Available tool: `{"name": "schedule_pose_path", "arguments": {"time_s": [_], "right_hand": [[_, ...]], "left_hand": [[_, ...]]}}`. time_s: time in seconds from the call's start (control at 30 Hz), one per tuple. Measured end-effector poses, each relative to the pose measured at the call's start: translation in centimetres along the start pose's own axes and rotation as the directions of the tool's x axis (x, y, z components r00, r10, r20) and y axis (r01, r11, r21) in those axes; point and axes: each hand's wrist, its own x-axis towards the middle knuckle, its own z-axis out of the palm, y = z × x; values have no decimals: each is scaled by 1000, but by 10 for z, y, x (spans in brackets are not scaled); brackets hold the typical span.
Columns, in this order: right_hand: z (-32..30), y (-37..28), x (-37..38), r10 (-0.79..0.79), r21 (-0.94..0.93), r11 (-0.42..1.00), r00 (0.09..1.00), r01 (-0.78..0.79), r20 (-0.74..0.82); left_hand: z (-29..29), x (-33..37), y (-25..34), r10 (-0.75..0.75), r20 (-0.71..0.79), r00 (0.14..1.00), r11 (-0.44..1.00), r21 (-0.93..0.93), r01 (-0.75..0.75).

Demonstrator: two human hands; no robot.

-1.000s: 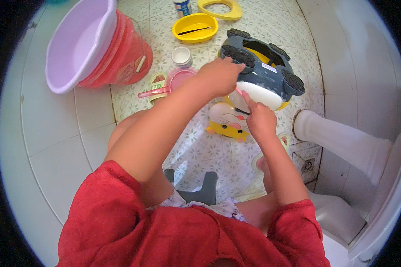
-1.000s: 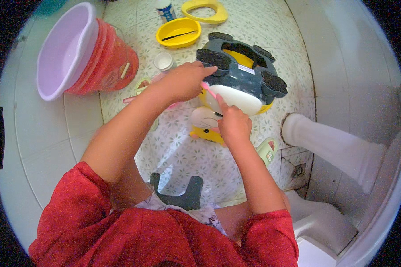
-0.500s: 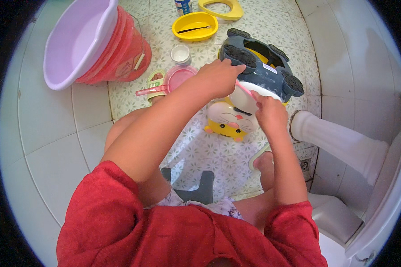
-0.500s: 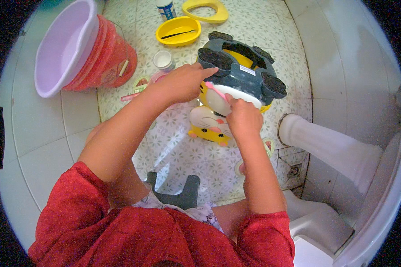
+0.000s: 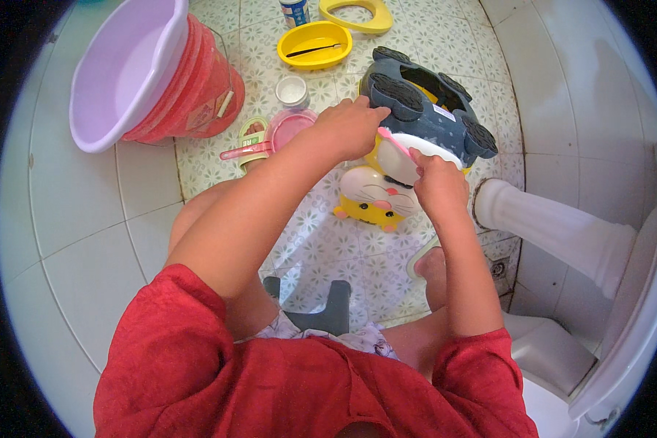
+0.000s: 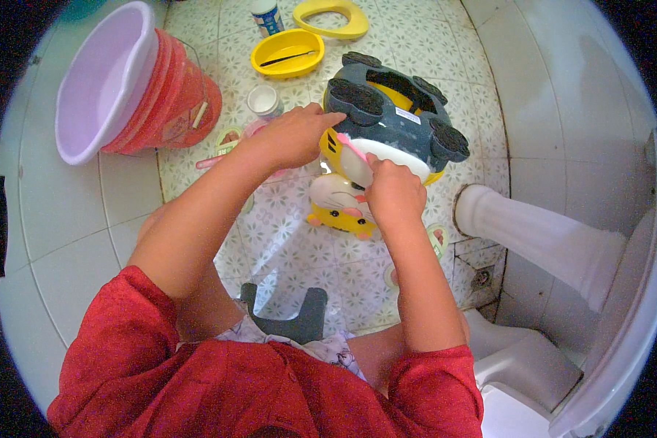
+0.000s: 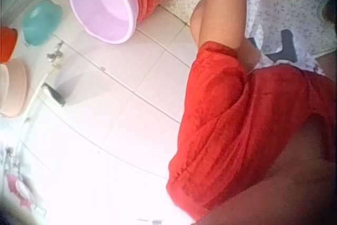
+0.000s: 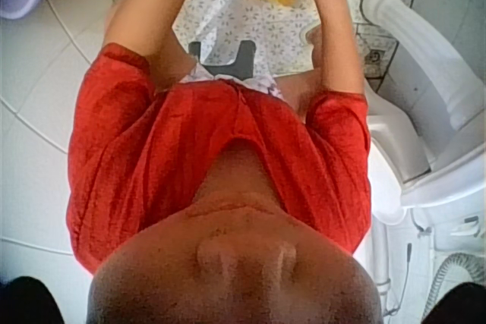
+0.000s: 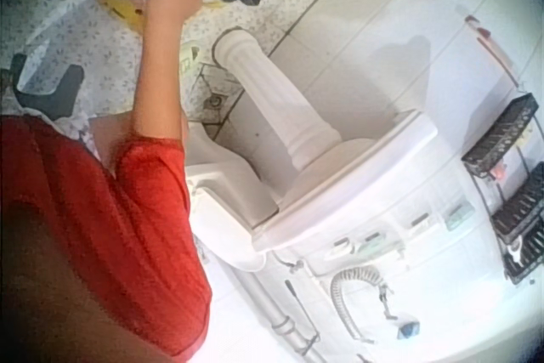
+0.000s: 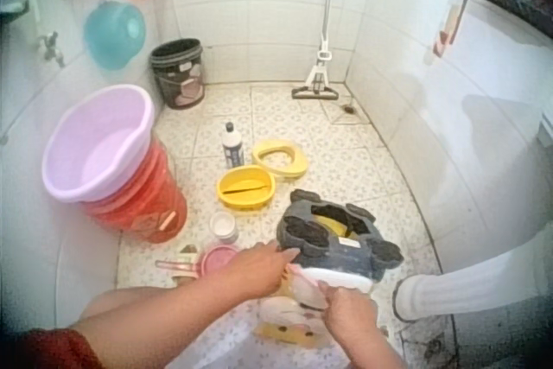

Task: The person cleans a plastic potty chair by scrubbing its bottom base with a toothbrush, turning it over, and scrubbing the top and side surfaces.

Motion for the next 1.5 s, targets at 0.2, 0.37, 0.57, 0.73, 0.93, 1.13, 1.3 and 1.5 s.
{"name": "schedule_pose_path", "arguments": {"time_s": [0.2,0.37,0.57,0.73,0.93,1.13,1.3,1.5], "right_hand": [[1,-2,-1,49,-23,999,998,-48,40],[-2,5,3,-12,-20,1000,1000,12,12],[12,-5,8,-56,-87,995,998,54,-10],[1,-3,3,-55,-65,996,997,58,50],[26,-8,9,-73,-85,994,993,65,-92],[7,-2,6,-26,-63,998,999,23,-45],[11,-2,8,-49,-66,997,998,46,-42],[-7,26,10,-68,-32,997,995,65,-78]], "left_hand": [[-1,2,5,45,-148,988,999,15,-43],[-2,-5,8,-23,-200,980,999,25,29],[18,-7,14,-18,-142,990,994,101,32],[15,-15,11,-57,-126,990,993,100,70],[18,-1,18,-37,-148,988,996,69,48],[8,1,-8,22,-52,998,999,-36,-23],[11,2,-3,7,-55,998,994,-107,-13],[55,-16,-1,-42,-259,965,983,-182,-6]]}}
